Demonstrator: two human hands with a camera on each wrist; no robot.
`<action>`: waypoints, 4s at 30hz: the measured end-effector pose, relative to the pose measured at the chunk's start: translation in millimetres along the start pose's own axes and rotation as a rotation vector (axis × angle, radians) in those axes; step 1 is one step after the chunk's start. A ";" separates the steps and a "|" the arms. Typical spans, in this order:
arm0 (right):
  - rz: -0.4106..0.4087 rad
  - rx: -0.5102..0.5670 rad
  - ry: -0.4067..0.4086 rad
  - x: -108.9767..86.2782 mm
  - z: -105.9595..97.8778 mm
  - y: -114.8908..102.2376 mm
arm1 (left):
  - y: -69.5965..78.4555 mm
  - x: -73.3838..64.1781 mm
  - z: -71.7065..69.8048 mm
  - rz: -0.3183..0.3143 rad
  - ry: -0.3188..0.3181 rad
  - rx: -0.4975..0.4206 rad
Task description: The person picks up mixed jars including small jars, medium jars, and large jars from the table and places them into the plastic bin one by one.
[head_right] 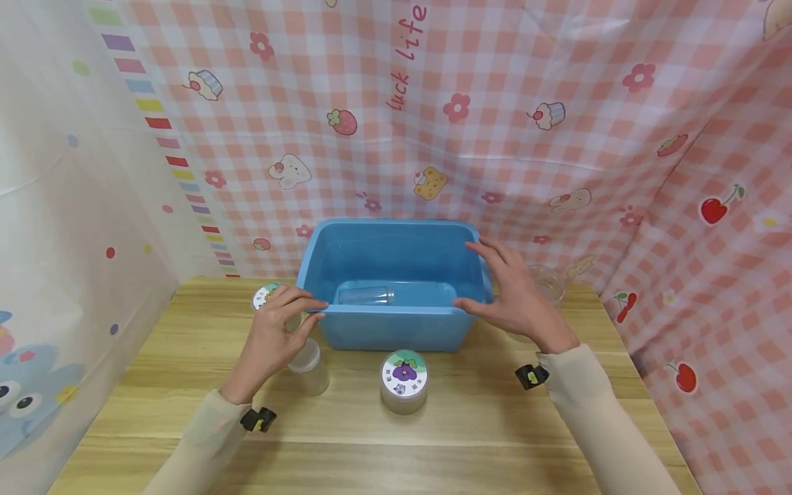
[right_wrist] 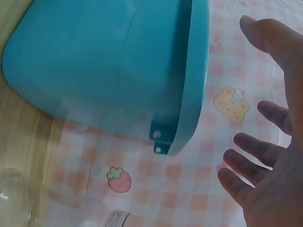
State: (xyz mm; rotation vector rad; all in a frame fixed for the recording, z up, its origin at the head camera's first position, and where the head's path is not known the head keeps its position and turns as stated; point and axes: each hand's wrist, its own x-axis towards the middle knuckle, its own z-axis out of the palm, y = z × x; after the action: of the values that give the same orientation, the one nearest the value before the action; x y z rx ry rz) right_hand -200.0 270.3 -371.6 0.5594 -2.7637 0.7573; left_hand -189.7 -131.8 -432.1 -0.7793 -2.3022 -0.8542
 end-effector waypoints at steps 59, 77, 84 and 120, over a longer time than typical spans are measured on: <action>0.547 0.294 0.043 -52.2 6.9 116.1 | -1.7 -1.9 3.2 0.032 0.025 -0.004; 0.556 0.415 0.071 -62.8 36.7 147.0 | -1.2 -0.3 1.5 0.025 0.024 -0.021; 0.588 0.479 0.093 -66.7 40.9 145.9 | -2.3 0.3 3.1 0.025 0.027 -0.017; 0.514 0.339 0.182 -68.4 21.9 120.5 | -1.6 -0.2 2.7 0.008 0.033 -0.011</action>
State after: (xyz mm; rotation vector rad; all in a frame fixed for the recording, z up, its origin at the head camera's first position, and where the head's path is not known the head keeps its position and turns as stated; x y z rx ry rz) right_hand -190.7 375.1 -464.3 -0.1822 -2.6370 1.3253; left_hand -191.4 -131.0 -434.6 -0.7731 -2.2658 -0.8702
